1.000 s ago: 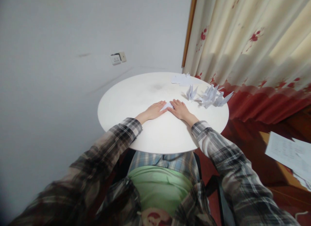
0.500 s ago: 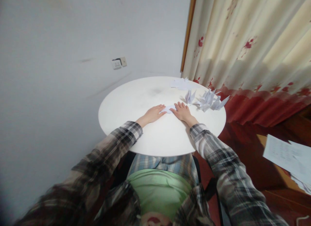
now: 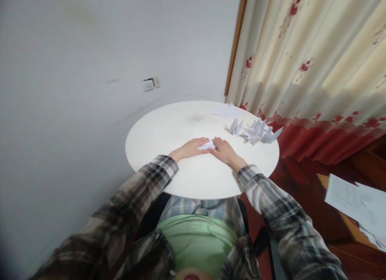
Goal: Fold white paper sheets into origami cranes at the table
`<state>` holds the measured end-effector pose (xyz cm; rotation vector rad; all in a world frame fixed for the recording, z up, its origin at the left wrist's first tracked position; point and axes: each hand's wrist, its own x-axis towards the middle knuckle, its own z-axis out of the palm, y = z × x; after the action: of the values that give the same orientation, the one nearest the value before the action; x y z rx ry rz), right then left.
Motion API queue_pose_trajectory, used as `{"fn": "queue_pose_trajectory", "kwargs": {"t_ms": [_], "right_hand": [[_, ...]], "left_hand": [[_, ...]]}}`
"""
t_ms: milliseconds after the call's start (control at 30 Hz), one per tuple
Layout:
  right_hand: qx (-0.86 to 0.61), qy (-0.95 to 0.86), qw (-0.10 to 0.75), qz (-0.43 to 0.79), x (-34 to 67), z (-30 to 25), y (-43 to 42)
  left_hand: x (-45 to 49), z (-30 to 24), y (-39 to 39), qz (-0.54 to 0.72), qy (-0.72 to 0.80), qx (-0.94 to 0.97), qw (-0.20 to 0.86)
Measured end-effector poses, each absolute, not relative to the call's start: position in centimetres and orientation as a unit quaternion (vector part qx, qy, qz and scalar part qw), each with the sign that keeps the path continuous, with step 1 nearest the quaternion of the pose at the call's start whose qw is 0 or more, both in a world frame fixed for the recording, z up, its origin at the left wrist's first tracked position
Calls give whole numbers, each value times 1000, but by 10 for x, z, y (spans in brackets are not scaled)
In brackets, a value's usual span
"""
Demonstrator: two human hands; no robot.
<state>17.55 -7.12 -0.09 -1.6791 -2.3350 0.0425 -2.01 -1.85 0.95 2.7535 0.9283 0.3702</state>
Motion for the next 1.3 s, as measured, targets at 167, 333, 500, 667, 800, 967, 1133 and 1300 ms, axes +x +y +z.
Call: {"fn": "queue_pose_trajectory", "kwargs": {"t_ms": [167,333,500,667,800,967,1133,1300], "right_hand": [[-493,-842,218,-2,175,5,-70],[-479,-840,252,-23,172,9,-71],[-525,-812,248,-62,169,7,-67],[-557,-793,236,-71,166,7,-66],[-504,-830,223,-88,165,4,-62],[-491,-835,231,-88,166,0,-55],[-530,-813,225,-90,158,3,-51],[-510,-827,218,-97,156,2,-47]], "left_hand": [[-21,4,-12,185,299,929,119],[-22,1,-3,271,302,908,105],[-23,7,-8,246,336,901,121],[-25,9,-14,264,382,872,151],[-24,5,-12,246,354,897,102],[-22,3,-8,242,328,908,102],[-23,4,-9,272,360,879,152],[-25,2,-7,267,387,881,57]]}}
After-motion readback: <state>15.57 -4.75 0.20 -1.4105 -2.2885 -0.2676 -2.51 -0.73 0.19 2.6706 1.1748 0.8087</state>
